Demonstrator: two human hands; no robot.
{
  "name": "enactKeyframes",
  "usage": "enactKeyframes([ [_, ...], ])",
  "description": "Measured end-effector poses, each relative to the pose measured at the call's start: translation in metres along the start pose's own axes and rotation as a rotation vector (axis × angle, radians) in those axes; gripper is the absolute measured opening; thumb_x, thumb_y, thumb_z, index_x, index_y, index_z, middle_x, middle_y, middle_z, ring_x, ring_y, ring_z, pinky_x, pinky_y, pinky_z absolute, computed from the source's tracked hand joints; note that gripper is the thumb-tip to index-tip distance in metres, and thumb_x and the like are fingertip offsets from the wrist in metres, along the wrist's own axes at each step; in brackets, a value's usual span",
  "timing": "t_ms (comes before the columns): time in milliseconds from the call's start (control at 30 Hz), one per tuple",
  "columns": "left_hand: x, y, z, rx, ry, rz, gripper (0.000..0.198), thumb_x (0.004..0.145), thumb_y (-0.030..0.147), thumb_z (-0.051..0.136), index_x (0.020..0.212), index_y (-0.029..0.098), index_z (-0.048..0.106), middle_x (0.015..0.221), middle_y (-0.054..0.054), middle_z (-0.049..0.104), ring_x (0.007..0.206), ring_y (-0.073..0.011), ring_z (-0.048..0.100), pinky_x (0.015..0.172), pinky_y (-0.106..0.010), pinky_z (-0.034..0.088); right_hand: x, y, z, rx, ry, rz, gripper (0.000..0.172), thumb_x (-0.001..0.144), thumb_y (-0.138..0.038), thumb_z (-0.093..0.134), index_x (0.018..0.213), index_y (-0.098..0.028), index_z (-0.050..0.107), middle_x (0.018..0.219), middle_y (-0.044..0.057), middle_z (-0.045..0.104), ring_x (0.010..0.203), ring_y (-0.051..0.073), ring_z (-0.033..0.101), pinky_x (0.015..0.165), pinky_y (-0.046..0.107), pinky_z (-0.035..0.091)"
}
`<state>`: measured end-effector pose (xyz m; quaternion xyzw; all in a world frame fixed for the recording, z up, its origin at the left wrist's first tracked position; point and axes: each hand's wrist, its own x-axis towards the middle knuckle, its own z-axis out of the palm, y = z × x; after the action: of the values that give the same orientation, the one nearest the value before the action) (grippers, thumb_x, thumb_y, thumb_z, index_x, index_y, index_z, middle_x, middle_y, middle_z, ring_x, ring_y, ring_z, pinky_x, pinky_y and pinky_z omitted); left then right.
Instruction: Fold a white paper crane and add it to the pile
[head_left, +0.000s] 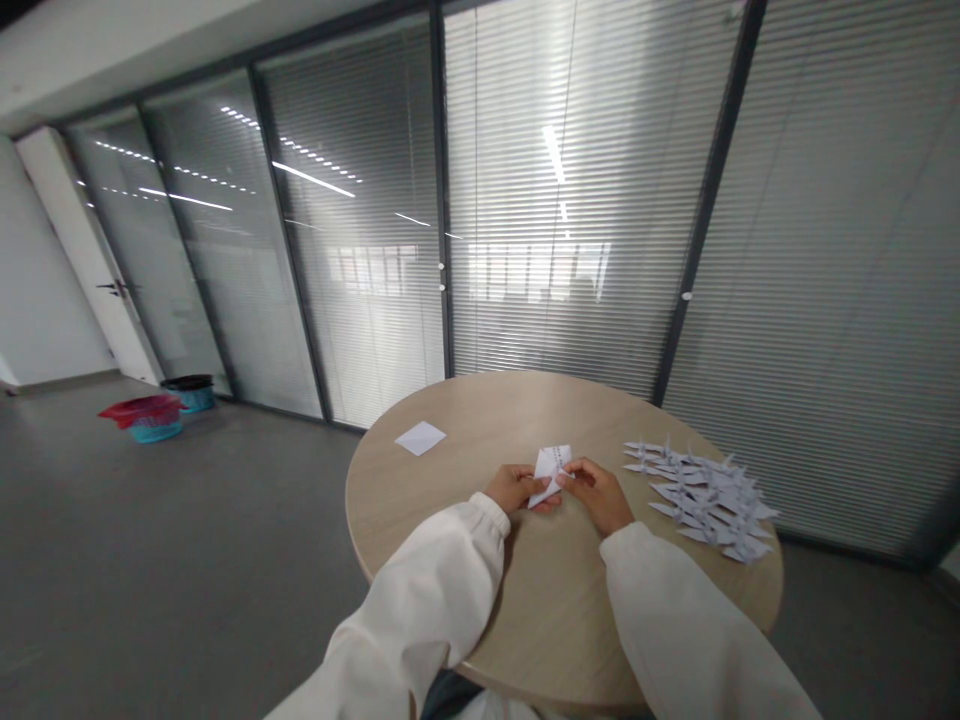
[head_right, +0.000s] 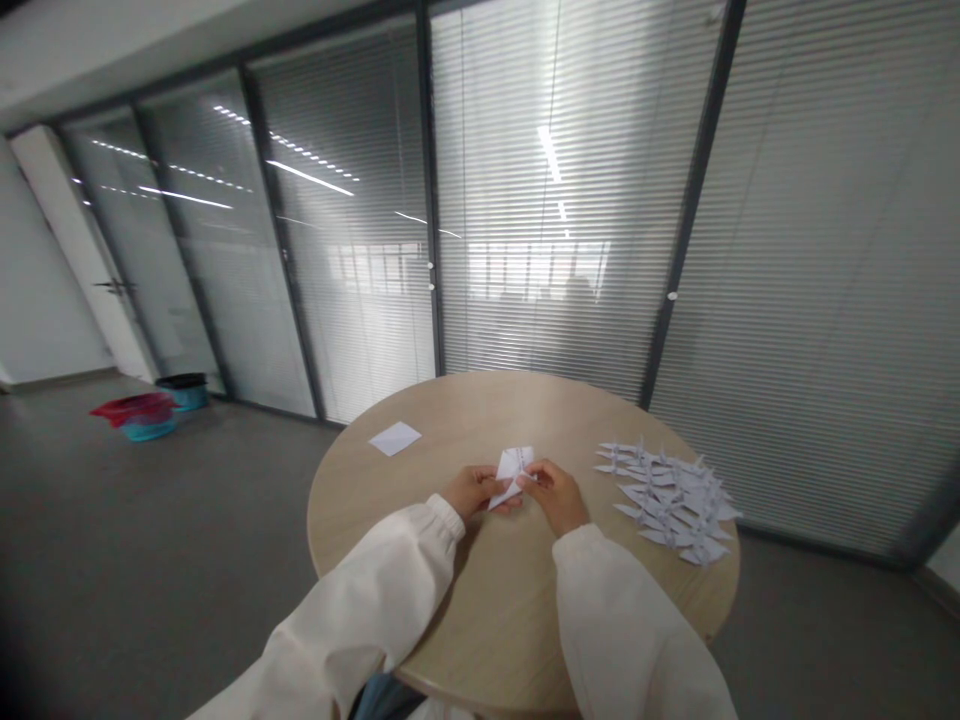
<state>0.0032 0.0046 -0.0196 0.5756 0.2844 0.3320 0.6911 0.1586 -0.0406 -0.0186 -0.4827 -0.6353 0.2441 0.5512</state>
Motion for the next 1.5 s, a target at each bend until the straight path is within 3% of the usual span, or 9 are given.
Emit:
enactKeyframes([
  [400, -0.001, -0.001, 0.005, 0.008, -0.033, -0.019, 0.046, 0.059, 0.047, 0.06, 0.084, 0.008, 0.059, 0.078, -0.01, 0.064, 0.068, -0.019, 0.06, 0.062, -0.031, 0.047, 0.001, 0.006, 0.001, 0.04, 0.045, -0.004, 0.028, 0.061, -0.042, 0.06, 0.075, -0.02, 0.051, 0.058, -0.004, 0.053, 0.053, 0.012, 0.049, 0.051, 0.021, 0.038],
  [667, -0.003, -0.002, 0.006, 0.097, -0.059, -0.006, 0.052, 0.05, 0.04, 0.069, 0.089, 0.007, 0.058, 0.086, -0.014, 0.062, 0.068, -0.0189, 0.061, 0.059, -0.029, 0.048, 0.003, 0.012, 0.002, -0.012, 0.096, 0.048, 0.041, 0.056, -0.039, 0.064, 0.087, -0.021, 0.043, 0.051, -0.007, 0.052, 0.044, 0.012, 0.049, 0.043, 0.021, 0.036],
  [1500, -0.002, -0.005, 0.005, 0.138, -0.022, 0.033, 0.045, 0.053, 0.04, 0.066, 0.082, 0.007, 0.06, 0.072, -0.01, 0.064, 0.061, -0.0175, 0.06, 0.056, -0.028, 0.047, 0.002, 0.016, 0.003, 0.007, 0.123, 0.108, 0.045, 0.056, -0.039, 0.065, 0.091, -0.019, 0.044, 0.057, -0.003, 0.06, 0.05, 0.015, 0.056, 0.05, 0.025, 0.041],
])
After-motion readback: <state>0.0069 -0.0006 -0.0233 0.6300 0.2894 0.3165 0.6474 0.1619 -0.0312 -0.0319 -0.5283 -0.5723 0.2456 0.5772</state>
